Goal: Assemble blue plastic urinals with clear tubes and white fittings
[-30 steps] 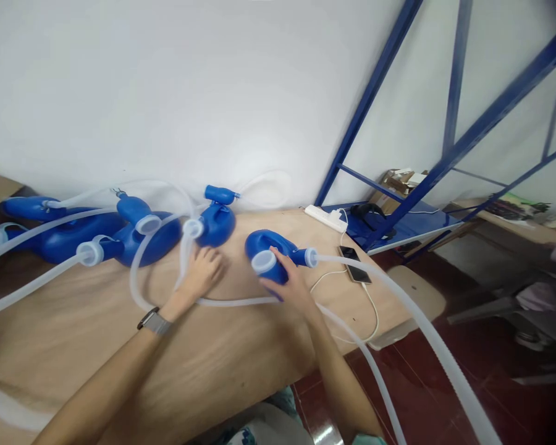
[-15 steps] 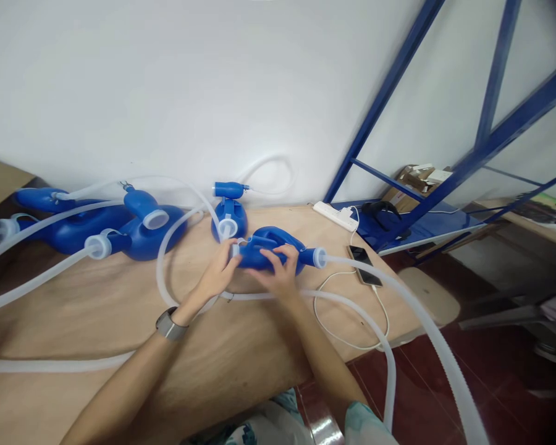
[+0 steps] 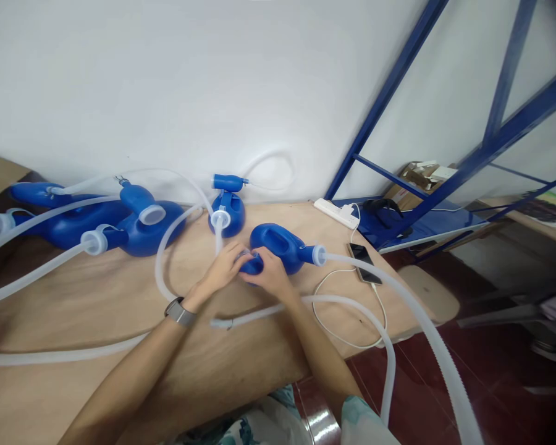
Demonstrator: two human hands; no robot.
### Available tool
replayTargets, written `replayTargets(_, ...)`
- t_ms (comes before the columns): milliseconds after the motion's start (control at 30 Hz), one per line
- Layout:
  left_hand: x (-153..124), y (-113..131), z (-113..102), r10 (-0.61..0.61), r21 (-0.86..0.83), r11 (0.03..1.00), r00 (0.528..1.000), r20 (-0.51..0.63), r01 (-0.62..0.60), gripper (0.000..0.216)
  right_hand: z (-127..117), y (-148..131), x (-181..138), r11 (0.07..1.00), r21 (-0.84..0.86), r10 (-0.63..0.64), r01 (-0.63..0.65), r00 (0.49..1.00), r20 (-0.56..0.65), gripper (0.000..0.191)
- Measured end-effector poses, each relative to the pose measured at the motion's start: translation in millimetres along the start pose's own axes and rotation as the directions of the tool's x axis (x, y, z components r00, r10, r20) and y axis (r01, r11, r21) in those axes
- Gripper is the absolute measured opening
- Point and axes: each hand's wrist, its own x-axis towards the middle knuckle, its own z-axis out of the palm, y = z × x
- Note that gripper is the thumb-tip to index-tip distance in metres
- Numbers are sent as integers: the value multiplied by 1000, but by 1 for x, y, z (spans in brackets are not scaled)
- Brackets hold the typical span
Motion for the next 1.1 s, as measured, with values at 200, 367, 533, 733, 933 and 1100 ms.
replayTargets(200,0,-2,17,-98,-74,993,987,-131,89,36,6,4,-3,980,158,114,-120,993,42,47)
replayTargets(367,0,-8,34,-253,-189,959,942,-219,213,44,15,10,-3,930,303,209,-206,978,23,55)
replayTargets(533,1,-22,50,-438,-311,886,840,-318,344,57,17,11,-2,921,304,239,-242,970,46,46)
replayTargets(733,15,-41,33,-568,-386,807,765,-302,447,70,3,10,-10,937,256,240,-239,970,28,47)
replayTargets(933,6,-38,-5,-510,-239,850,848,-145,470,56,-13,25,-12,992,60,112,-110,994,-22,45)
replayTargets(1100,0,-17,-9,-312,-105,947,947,-70,304,42,-10,30,-11,1000,-7,17,-17,999,29,44)
